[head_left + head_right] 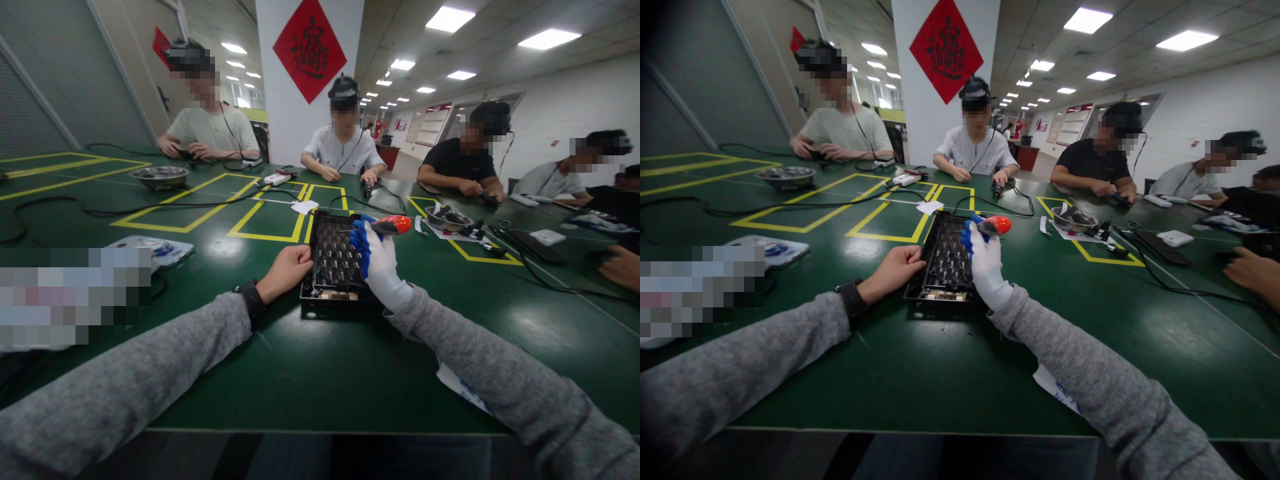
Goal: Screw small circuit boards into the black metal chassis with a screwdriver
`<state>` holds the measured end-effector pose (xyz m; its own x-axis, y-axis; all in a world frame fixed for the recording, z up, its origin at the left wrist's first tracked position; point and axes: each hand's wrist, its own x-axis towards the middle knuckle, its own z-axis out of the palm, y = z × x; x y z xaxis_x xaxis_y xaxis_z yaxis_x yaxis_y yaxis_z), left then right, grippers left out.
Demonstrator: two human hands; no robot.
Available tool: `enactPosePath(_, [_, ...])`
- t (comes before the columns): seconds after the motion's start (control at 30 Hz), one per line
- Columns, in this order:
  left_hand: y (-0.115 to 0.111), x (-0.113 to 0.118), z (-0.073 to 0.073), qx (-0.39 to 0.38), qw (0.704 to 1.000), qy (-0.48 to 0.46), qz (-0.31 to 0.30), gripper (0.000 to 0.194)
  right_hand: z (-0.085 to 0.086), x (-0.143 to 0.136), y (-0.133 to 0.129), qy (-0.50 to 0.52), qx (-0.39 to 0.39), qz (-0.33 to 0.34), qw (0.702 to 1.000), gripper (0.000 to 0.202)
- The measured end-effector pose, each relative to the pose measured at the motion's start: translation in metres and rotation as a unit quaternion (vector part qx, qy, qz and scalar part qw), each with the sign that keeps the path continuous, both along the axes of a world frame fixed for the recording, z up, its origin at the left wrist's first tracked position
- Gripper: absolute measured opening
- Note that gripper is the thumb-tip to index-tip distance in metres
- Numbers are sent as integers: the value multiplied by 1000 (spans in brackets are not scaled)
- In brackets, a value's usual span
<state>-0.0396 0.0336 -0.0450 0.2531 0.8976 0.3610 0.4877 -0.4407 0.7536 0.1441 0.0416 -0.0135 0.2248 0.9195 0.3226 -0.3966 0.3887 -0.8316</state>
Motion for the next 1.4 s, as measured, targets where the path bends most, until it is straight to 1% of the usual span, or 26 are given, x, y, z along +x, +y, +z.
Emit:
enactPosePath(0.07, [0,0,0,7,1000,14,25,25,0,1,1,30,0,-24,999,37])
enactPosePath(0.13, [-1,-1,1,13,997,36,69,23,1,2,1,65,-6,-50,997,38])
enactPosePath(0.23, [0,-3,2,10,989,88,115,27,4,4,2,89,-16,-82,992,37])
enactPosePath(0.3, [2,-5,4,-4,984,136,112,32,7,7,5,85,-21,-98,991,35])
enactPosePath(0.43, [6,-5,8,-47,972,216,76,42,15,14,11,91,-33,-126,987,32])
enactPosePath(0.53, [3,-3,14,-42,963,253,83,42,21,17,12,115,-35,-134,984,30])
enactPosePath(0.67, [-9,-4,22,-22,949,298,98,41,26,16,6,122,-33,-112,986,32])
enactPosePath(0.77, [-18,-7,23,-11,952,294,86,41,29,16,0,100,-23,-98,990,32])
enactPosePath(0.9, [-23,-9,18,18,964,251,82,39,34,17,-7,54,-8,-91,994,36])
enactPosePath(1.0, [-27,-8,17,47,968,230,86,38,36,17,-11,22,0,-92,996,37])
enactPosePath(1.23, [-37,-3,30,106,964,223,97,35,36,10,-23,-83,24,-36,996,39])
enactPosePath(1.4, [-39,-1,33,107,965,220,99,33,38,9,-24,-101,33,-44,993,40])
